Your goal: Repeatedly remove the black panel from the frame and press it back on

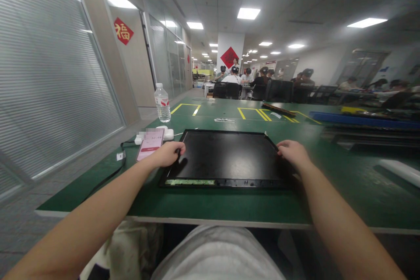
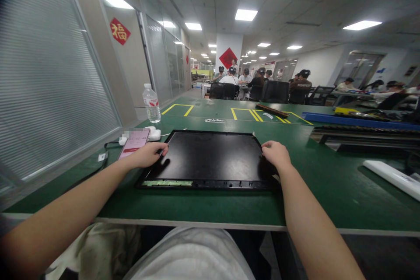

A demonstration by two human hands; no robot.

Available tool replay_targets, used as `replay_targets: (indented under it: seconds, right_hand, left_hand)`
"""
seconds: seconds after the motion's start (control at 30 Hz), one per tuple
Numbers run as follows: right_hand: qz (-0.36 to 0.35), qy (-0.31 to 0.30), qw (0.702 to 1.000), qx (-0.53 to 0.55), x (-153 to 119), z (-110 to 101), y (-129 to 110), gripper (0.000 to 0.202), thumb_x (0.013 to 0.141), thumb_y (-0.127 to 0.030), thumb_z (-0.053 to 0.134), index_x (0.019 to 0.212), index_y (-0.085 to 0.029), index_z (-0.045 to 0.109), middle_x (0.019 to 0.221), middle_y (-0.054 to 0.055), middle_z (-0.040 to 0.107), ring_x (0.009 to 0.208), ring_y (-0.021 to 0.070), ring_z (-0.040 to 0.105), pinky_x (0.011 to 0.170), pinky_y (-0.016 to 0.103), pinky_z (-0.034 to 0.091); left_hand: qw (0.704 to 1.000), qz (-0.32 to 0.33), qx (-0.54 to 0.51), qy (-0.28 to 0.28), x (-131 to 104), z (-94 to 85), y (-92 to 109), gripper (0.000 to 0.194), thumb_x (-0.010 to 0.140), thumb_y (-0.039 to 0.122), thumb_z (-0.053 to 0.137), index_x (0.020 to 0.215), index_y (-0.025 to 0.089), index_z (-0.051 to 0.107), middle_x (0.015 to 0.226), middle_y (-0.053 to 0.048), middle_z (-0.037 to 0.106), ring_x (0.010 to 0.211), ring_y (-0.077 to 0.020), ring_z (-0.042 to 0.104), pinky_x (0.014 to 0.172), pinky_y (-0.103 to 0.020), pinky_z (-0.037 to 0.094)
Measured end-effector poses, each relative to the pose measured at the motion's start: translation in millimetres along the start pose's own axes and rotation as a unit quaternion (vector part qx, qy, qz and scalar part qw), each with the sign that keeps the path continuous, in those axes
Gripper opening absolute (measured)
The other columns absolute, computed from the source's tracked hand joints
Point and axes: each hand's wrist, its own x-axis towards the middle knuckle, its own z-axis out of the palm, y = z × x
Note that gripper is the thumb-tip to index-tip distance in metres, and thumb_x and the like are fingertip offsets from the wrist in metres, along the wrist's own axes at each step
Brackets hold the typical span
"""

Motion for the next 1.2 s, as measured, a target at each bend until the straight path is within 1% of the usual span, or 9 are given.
replay_targets:
  seconds: [0.33, 0.5, 0.57, 0.63, 0.73, 0.83, 0.97, 1.1, 1.2]
  right_hand:
    - [-0.016, 0.013, 0.999, -0.025, -1, 1, 0, 0.032, 0.075, -0.021, 0.057, 0.1, -0.022, 0.077, 0.079, 0.004, 0.076, 0.083, 0.0216, 0.069, 0.066, 0.028, 0.045]
    - [-0.02, 0.013, 0.999, -0.022, 0, 2, 1, 0.031, 0.075, -0.021, 0.057, 0.098, -0.022, 0.078, 0.08, 0.004, 0.076, 0.083, 0.0214, 0.068, 0.068, 0.028, 0.045]
    - [-0.021, 0.011, 1.0, -0.016, 2, 4, 2, 0.031, 0.075, -0.021, 0.057, 0.098, -0.022, 0.078, 0.079, 0.004, 0.076, 0.081, 0.021, 0.068, 0.068, 0.027, 0.046]
    - [-0.02, 0.007, 1.0, -0.011, 3, 5, 4, 0.031, 0.075, -0.021, 0.057, 0.098, -0.022, 0.077, 0.079, 0.003, 0.076, 0.081, 0.0207, 0.068, 0.067, 0.027, 0.045]
    - [-0.022, 0.006, 1.0, -0.008, 5, 7, 5, 0.03, 0.075, -0.021, 0.058, 0.098, -0.022, 0.077, 0.078, 0.003, 0.076, 0.081, 0.0207, 0.068, 0.066, 0.027, 0.045]
    - [-0.025, 0.008, 1.0, -0.009, 5, 7, 5, 0.029, 0.075, -0.021, 0.058, 0.097, -0.022, 0.077, 0.078, 0.003, 0.076, 0.082, 0.0211, 0.068, 0.067, 0.027, 0.044]
    - [-0.021, 0.003, 1.0, -0.008, 3, 6, 2, 0.03, 0.075, -0.02, 0.056, 0.096, -0.023, 0.077, 0.078, 0.003, 0.075, 0.083, 0.0212, 0.068, 0.068, 0.027, 0.045]
    - [-0.021, -0.001, 1.0, -0.007, 2, 6, 2, 0.03, 0.076, -0.021, 0.055, 0.097, -0.022, 0.077, 0.079, 0.003, 0.076, 0.085, 0.0214, 0.068, 0.068, 0.028, 0.044]
    - [-0.012, 0.004, 1.0, 0.005, 1, 4, 2, 0.031, 0.077, -0.023, 0.054, 0.099, -0.022, 0.076, 0.081, 0.003, 0.077, 0.085, 0.0212, 0.069, 0.066, 0.028, 0.044]
  left_hand:
    - [1.0, 0.009, 0.0, 0.008, -1, 2.6, -3, 0.024, 0.059, 0.004, 0.042, 0.07, 0.023, 0.052, 0.07, 0.001, 0.06, 0.075, -0.0206, 0.059, 0.069, -0.029, 0.045]
    - [0.999, -0.025, 0.001, 0.032, 0, 5.0, -6, 0.029, 0.062, 0.005, 0.044, 0.08, 0.023, 0.059, 0.078, 0.0, 0.065, 0.078, -0.0209, 0.062, 0.072, -0.03, 0.048]
    - [0.998, -0.044, -0.006, 0.042, 1, 7.3, -8, 0.033, 0.063, 0.005, 0.045, 0.086, 0.022, 0.062, 0.085, -0.001, 0.069, 0.084, -0.0224, 0.065, 0.077, -0.032, 0.051]
    - [0.998, -0.047, -0.006, 0.05, 2, 10.2, -9, 0.037, 0.064, 0.004, 0.046, 0.092, 0.022, 0.064, 0.096, -0.004, 0.071, 0.097, -0.0245, 0.066, 0.089, -0.035, 0.051]
    - [0.999, -0.021, 0.0, 0.041, 2, 14.8, -10, 0.047, 0.065, 0.003, 0.045, 0.104, 0.02, 0.065, 0.119, -0.01, 0.066, 0.119, -0.0254, 0.061, 0.108, -0.037, 0.043]
    - [0.999, -0.026, 0.002, 0.031, 1, 19.3, -11, 0.055, 0.067, 0.005, 0.044, 0.118, 0.016, 0.062, 0.13, -0.014, 0.058, 0.127, -0.0259, 0.057, 0.114, -0.038, 0.038]
    - [0.998, -0.027, 0.016, 0.05, 4, 24.7, -17, 0.062, 0.07, 0.005, 0.045, 0.13, 0.015, 0.056, 0.146, -0.016, 0.048, 0.137, -0.027, 0.049, 0.117, -0.04, 0.034]
    - [0.997, -0.044, 0.041, 0.048, 7, 26.6, -21, 0.06, 0.073, 0.006, 0.047, 0.132, 0.016, 0.055, 0.139, -0.017, 0.059, 0.136, -0.0295, 0.051, 0.115, -0.044, 0.036]
    - [0.996, -0.052, 0.054, 0.041, 7, 24.4, -21, 0.054, 0.078, 0.008, 0.046, 0.13, 0.016, 0.057, 0.137, -0.017, 0.063, 0.133, -0.0289, 0.054, 0.113, -0.041, 0.039]
